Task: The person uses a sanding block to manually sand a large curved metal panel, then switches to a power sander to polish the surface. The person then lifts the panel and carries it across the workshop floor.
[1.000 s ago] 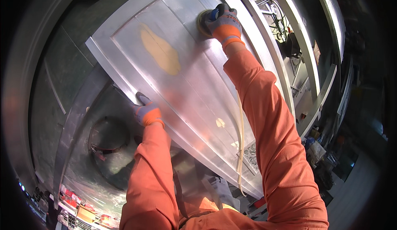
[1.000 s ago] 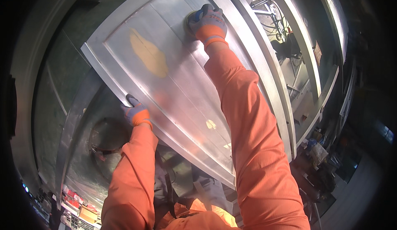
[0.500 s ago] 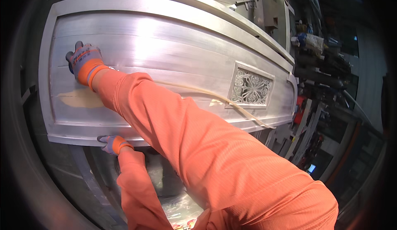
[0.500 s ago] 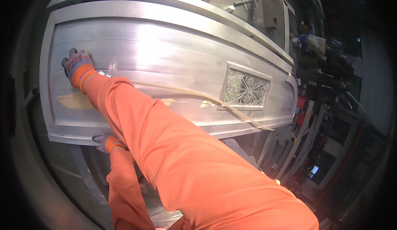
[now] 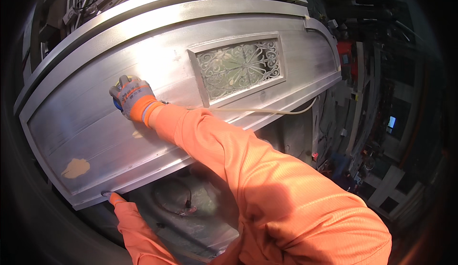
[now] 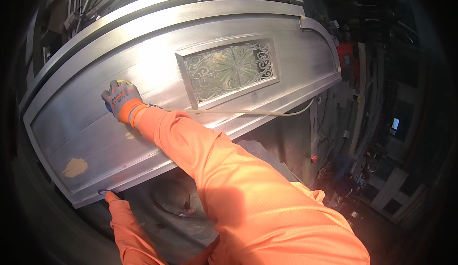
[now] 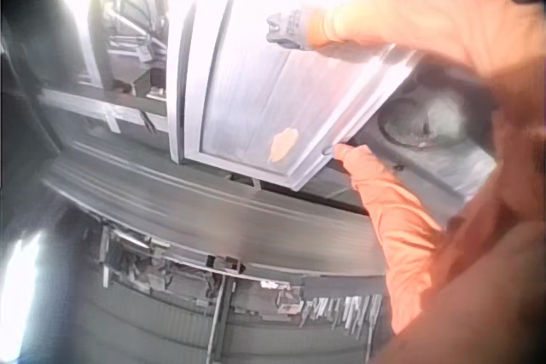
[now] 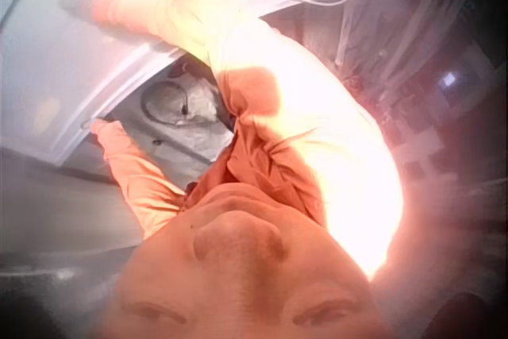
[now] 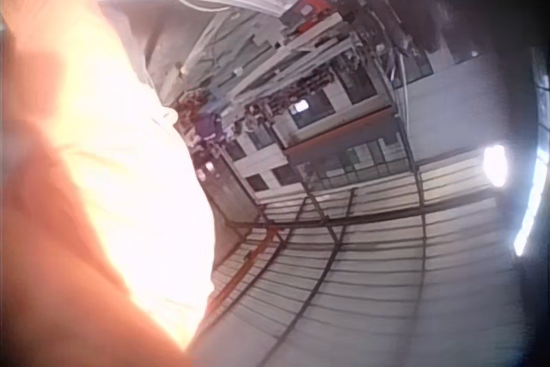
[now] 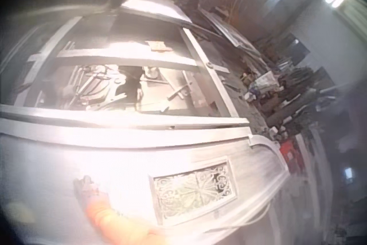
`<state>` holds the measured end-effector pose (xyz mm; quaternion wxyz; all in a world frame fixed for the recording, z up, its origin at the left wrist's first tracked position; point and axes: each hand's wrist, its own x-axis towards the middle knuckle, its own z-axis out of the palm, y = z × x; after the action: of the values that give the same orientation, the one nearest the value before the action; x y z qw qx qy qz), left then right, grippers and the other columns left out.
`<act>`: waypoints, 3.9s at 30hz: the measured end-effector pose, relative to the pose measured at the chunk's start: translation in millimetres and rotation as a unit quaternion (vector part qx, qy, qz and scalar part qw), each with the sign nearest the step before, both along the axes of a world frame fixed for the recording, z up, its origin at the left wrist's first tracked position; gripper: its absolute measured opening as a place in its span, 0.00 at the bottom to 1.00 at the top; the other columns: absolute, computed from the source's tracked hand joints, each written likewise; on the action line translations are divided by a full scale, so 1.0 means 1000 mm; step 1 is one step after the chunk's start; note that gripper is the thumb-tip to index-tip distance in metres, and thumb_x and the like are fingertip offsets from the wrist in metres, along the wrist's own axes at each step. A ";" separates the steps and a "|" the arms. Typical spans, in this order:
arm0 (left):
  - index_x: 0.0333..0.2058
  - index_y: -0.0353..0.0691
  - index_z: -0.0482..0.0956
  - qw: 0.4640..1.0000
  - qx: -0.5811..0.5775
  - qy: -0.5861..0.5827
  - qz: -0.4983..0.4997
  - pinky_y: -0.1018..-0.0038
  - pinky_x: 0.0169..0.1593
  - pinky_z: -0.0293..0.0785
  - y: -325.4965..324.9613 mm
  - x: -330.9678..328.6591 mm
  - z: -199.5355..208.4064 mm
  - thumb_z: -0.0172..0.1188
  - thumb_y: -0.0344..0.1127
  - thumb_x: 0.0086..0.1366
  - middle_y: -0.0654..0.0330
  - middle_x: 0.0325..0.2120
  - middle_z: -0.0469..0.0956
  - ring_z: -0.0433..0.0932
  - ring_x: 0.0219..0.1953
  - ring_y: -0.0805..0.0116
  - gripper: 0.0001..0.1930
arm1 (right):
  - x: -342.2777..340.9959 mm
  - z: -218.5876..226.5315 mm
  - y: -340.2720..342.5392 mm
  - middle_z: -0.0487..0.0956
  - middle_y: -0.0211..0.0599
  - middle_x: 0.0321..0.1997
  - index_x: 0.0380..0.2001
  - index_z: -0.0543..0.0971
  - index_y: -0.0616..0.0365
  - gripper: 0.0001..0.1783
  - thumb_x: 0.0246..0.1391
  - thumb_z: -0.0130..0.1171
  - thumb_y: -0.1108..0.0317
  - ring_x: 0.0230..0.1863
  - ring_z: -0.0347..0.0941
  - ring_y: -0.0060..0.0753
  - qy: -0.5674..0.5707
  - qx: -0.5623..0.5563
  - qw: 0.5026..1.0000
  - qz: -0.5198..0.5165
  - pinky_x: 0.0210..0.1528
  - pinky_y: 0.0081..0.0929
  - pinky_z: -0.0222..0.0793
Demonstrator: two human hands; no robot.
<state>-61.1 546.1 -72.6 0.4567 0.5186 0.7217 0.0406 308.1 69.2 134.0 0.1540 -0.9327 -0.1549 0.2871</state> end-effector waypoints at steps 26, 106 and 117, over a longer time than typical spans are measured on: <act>0.47 0.59 0.77 0.829 -0.309 0.256 -0.389 0.64 0.24 0.67 -0.388 -0.065 0.234 0.58 0.49 0.71 0.62 0.31 0.79 0.75 0.24 0.62 0.09 | -0.218 -0.022 -0.685 0.69 0.53 0.70 0.65 0.69 0.67 0.52 0.44 0.69 0.40 0.71 0.65 0.53 0.022 -0.216 0.757 -0.616 0.71 0.40 0.65; 0.53 0.40 0.81 0.629 -0.209 0.130 -0.737 0.79 0.54 0.71 -0.564 -0.190 0.327 0.64 0.41 0.73 0.67 0.44 0.81 0.75 0.47 0.77 0.15 | -0.804 0.044 -0.837 0.63 0.40 0.72 0.71 0.67 0.35 0.34 0.61 0.59 0.63 0.69 0.67 0.51 0.243 -0.242 0.803 -0.488 0.66 0.53 0.66; 0.53 0.41 0.80 0.728 -0.215 0.099 -0.643 0.75 0.50 0.76 -0.701 -0.221 0.389 0.62 0.41 0.73 0.64 0.46 0.82 0.79 0.45 0.73 0.15 | -0.796 0.001 -0.903 0.62 0.36 0.73 0.71 0.67 0.35 0.38 0.57 0.64 0.64 0.71 0.63 0.50 0.302 -0.192 0.793 -0.493 0.67 0.53 0.65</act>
<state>-281.6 -155.4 316.4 0.3988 0.7473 0.2462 -0.4711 -487.4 -834.0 135.5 0.1317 -0.7587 0.4384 0.4635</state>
